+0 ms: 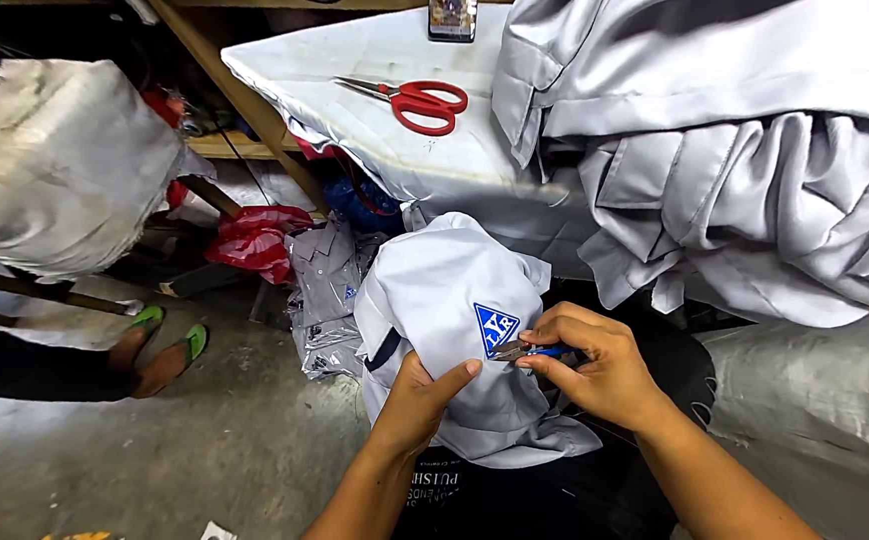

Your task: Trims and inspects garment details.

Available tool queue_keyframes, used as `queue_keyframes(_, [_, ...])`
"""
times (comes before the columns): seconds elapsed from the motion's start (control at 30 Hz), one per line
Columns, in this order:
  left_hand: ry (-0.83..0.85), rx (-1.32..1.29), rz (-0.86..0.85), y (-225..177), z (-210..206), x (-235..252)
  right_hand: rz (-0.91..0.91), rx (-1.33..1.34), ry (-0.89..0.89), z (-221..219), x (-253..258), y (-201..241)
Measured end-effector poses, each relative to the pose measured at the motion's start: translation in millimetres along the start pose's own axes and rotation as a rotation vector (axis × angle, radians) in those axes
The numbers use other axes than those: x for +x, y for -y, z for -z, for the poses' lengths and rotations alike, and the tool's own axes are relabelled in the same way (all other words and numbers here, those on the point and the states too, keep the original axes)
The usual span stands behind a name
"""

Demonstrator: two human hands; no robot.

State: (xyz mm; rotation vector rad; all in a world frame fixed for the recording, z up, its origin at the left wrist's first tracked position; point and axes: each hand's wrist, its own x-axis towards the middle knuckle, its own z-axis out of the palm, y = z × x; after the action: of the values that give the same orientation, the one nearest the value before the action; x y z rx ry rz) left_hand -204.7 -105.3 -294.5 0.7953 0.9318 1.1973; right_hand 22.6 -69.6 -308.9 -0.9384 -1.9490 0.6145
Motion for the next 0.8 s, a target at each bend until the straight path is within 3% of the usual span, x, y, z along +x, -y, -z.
queue_keyframes(0.33, [0.027, 0.019, 0.009, 0, 2, 2, 0.102, -0.070, 0.017, 4, 4, -4])
queue_keyframes(0.47, [0.020, 0.003, 0.022, 0, 2, 2, 0.059, -0.026, 0.033, 3, 2, -5])
queue_keyframes(0.7, [-0.022, -0.138, 0.035, 1, 4, 0, -0.193, -0.005, -0.109, 5, -12, -3])
queue_keyframes(0.8, [-0.015, -0.174, 0.045, 2, 6, 0, -0.196, 0.021, -0.157, -12, -23, 8])
